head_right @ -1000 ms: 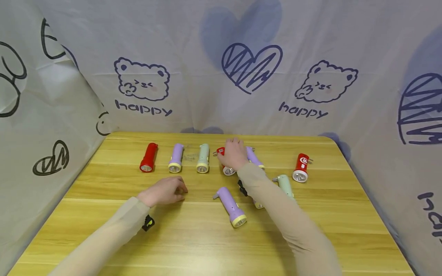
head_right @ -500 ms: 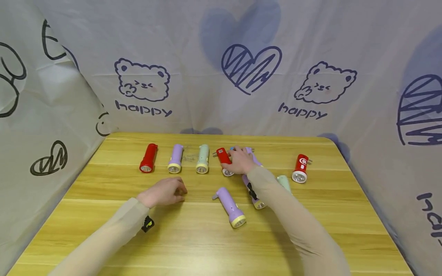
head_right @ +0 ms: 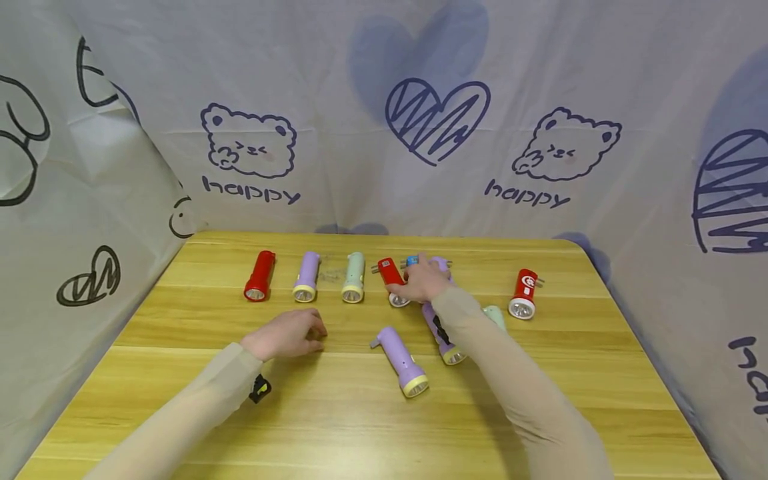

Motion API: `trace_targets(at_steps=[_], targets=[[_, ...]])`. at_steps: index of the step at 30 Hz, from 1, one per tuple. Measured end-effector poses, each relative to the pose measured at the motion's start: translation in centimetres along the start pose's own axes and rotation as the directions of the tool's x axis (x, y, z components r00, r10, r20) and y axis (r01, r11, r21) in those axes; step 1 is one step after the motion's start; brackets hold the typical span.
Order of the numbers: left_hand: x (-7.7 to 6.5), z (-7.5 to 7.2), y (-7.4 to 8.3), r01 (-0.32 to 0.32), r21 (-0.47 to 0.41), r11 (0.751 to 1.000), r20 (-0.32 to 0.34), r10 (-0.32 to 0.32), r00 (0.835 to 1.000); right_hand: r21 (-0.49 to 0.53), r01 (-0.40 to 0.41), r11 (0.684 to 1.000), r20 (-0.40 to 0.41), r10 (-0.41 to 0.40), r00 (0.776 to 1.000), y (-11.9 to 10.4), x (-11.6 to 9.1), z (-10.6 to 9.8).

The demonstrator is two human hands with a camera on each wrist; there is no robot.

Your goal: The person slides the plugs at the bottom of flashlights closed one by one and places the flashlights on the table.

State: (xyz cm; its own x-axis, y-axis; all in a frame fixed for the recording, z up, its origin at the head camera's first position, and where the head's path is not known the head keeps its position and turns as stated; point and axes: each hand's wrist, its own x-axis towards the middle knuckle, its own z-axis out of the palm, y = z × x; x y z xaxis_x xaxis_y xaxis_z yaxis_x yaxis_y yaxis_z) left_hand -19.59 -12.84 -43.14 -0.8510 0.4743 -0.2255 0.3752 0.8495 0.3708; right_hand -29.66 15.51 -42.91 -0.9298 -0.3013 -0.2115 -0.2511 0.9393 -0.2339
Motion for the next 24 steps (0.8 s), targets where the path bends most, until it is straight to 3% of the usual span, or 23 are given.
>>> trace_targets(at_steps=[9,16,24], targets=[[0.1,0.1,0.2,0.008,0.002,1.0,0.006,-0.008,1.0,-0.006,-0.127,0.992,0.069,0.127,0.99,0.6,-0.5,-0.6],[0.2,0.2,0.4,0.011,0.017,1.0,0.004,-0.011,1.0,-0.027,-0.264,0.964,0.102,0.266,0.959,1.2,-1.1,-1.1],[0.4,0.2,0.4,-0.002,0.042,0.999,0.006,0.002,1.0,0.0,-0.265,0.964,0.102,0.263,0.959,2.0,-1.7,-1.1]])
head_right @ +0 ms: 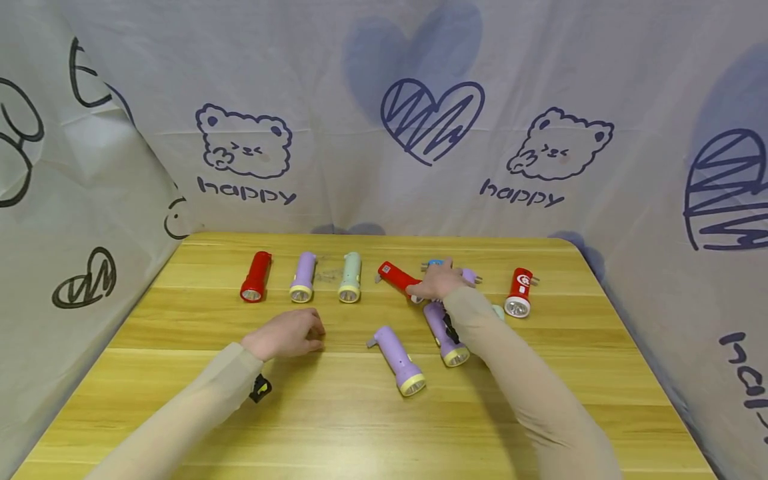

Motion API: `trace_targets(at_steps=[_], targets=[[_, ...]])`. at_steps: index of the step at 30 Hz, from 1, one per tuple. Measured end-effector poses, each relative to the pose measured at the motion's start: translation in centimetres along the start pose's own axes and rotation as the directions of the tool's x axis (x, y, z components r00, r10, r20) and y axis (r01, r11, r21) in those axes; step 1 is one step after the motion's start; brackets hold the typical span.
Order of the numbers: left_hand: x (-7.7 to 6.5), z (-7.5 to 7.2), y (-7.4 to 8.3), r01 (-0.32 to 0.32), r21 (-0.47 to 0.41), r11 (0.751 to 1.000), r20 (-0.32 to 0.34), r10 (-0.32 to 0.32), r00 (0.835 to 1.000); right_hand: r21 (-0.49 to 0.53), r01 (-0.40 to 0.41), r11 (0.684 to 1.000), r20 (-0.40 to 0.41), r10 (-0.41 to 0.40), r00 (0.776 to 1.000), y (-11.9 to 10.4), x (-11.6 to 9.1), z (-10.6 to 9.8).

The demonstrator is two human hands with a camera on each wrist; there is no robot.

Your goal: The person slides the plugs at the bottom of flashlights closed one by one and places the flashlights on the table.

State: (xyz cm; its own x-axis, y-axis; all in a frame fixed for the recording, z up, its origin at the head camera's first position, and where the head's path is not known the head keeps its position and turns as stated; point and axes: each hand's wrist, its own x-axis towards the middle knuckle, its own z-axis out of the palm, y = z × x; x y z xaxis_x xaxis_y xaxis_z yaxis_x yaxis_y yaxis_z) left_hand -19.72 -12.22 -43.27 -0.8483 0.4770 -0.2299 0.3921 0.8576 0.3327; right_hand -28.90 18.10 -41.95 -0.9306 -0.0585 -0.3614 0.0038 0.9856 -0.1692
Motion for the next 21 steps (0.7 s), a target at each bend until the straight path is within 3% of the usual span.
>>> trace_targets(at_steps=[10,15,21], targets=[[0.4,0.1,0.0,0.008,-0.005,1.0,0.008,-0.008,1.0,-0.014,0.044,0.999,0.051,-0.043,0.998,1.8,-0.5,-0.9],[0.4,0.0,0.1,0.013,-0.011,1.0,0.013,-0.012,1.0,-0.044,-0.03,0.999,0.087,0.034,0.996,2.4,-0.6,-1.2],[0.5,0.0,0.2,-0.006,-0.001,1.0,0.015,0.006,1.0,-0.082,-0.095,0.992,0.066,0.1,0.993,2.1,-1.1,-1.1]])
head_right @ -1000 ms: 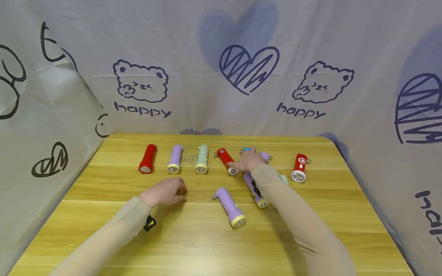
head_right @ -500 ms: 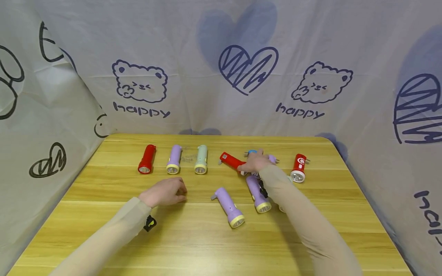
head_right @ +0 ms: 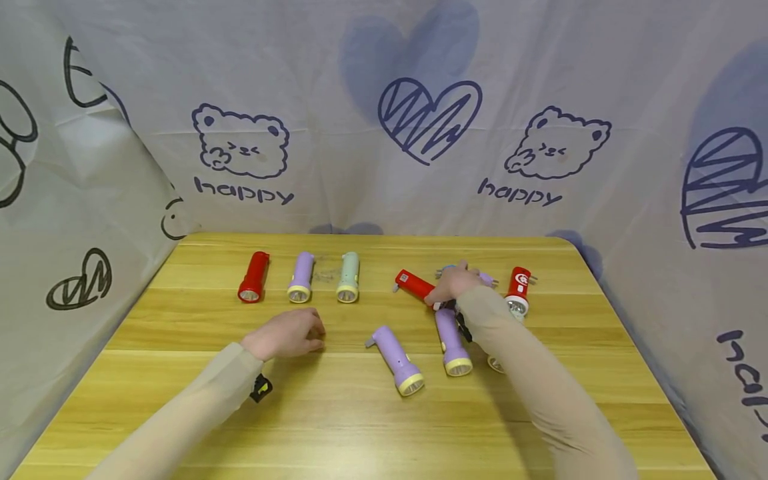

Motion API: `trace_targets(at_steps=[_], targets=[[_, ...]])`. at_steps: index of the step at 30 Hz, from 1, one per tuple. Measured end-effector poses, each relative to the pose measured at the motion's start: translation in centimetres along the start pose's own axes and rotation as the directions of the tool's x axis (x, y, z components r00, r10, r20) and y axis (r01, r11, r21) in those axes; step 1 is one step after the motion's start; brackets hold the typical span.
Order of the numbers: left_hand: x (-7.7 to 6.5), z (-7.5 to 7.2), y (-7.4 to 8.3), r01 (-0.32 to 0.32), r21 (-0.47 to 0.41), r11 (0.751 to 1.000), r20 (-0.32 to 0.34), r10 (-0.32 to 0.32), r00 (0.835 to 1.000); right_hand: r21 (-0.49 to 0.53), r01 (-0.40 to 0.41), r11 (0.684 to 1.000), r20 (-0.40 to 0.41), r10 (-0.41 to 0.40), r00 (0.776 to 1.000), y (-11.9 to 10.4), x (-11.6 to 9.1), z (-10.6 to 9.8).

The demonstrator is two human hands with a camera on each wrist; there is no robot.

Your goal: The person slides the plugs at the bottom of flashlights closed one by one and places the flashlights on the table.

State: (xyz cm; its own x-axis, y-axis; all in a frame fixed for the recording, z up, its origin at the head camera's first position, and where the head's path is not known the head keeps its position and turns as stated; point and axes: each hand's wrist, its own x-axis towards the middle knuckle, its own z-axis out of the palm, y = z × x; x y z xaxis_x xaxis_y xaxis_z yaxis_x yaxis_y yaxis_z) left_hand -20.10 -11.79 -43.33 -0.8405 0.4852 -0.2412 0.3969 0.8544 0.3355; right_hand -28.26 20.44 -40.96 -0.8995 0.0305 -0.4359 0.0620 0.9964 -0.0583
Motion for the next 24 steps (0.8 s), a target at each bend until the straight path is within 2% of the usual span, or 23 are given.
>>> trace_targets(at_steps=[3,7,9,13,15,17,24], targets=[[0.0,0.0,0.0,-0.002,0.003,1.0,0.001,0.002,1.0,-0.004,0.019,1.0,-0.028,-0.019,0.999,-0.4,-0.1,0.2],[0.1,0.0,0.1,-0.009,-0.006,1.0,-0.002,0.009,1.0,-0.013,0.095,0.995,-0.109,-0.096,0.989,-1.2,0.3,0.6],[0.2,0.0,0.2,-0.019,-0.006,1.0,-0.009,0.019,1.0,-0.015,0.157,0.987,-0.166,-0.157,0.973,-1.7,0.8,0.8],[0.3,-0.1,0.4,-0.046,-0.003,0.999,-0.029,0.046,0.999,-0.05,0.292,0.955,-0.242,-0.295,0.924,-2.5,1.7,1.3],[0.4,-0.1,0.5,-0.056,-0.007,0.998,-0.038,0.056,0.998,-0.06,0.334,0.94,-0.234,-0.339,0.911,-2.8,2.0,1.4],[0.5,-0.1,0.6,-0.067,-0.004,0.998,-0.046,0.066,0.997,-0.056,0.354,0.934,-0.213,-0.358,0.909,-3.1,2.1,1.4],[0.7,0.0,0.8,-0.101,-0.01,0.995,-0.072,0.1,0.992,0.019,0.353,0.935,-0.12,-0.349,0.93,-2.9,2.3,1.8]])
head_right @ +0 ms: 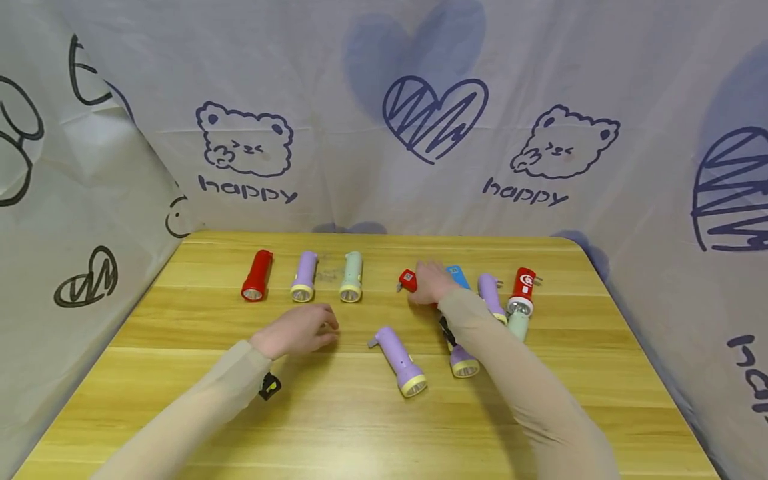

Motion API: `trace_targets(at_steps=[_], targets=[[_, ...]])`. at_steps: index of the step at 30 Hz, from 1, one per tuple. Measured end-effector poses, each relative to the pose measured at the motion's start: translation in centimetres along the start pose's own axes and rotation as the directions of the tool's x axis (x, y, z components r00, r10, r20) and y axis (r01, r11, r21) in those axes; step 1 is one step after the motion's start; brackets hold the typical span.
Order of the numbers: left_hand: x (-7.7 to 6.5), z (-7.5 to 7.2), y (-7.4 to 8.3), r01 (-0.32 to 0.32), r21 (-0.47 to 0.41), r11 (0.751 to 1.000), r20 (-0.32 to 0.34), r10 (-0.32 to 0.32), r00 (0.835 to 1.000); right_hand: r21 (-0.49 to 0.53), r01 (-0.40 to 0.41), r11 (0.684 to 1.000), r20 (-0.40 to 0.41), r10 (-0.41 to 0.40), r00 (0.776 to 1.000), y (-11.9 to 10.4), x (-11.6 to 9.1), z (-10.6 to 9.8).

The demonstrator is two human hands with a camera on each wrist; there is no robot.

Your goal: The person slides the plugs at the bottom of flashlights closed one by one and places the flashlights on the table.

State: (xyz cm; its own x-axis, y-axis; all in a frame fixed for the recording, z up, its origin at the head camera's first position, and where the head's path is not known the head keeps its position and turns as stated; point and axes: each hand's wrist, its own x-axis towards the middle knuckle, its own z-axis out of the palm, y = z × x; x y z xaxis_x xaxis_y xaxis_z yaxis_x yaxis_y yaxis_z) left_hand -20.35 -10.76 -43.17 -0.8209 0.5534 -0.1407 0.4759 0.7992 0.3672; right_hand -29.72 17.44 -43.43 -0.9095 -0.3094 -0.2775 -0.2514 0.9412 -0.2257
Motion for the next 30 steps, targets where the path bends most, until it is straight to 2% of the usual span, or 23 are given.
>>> trace_targets(at_steps=[5,14,21,25,30], targets=[[0.2,0.0,0.2,-0.006,-0.001,1.0,0.003,0.006,1.0,0.042,-0.021,0.999,0.058,0.018,0.998,0.3,0.0,0.1],[0.5,0.1,0.6,-0.02,-0.013,1.0,-0.008,0.02,1.0,0.052,-0.047,0.998,0.094,0.042,0.995,0.5,0.2,0.3],[0.9,0.1,0.8,-0.047,-0.033,0.998,-0.039,0.045,0.998,0.083,-0.004,0.997,0.045,0.0,0.999,0.7,-0.2,0.8],[1.3,0.1,0.8,-0.067,-0.054,0.996,-0.069,0.063,0.996,0.171,0.023,0.985,0.002,-0.023,1.0,0.6,-0.6,0.8],[1.5,0.1,0.9,-0.087,-0.081,0.993,-0.128,0.076,0.989,0.291,0.036,0.956,-0.03,-0.028,0.999,0.1,-1.3,0.5]])
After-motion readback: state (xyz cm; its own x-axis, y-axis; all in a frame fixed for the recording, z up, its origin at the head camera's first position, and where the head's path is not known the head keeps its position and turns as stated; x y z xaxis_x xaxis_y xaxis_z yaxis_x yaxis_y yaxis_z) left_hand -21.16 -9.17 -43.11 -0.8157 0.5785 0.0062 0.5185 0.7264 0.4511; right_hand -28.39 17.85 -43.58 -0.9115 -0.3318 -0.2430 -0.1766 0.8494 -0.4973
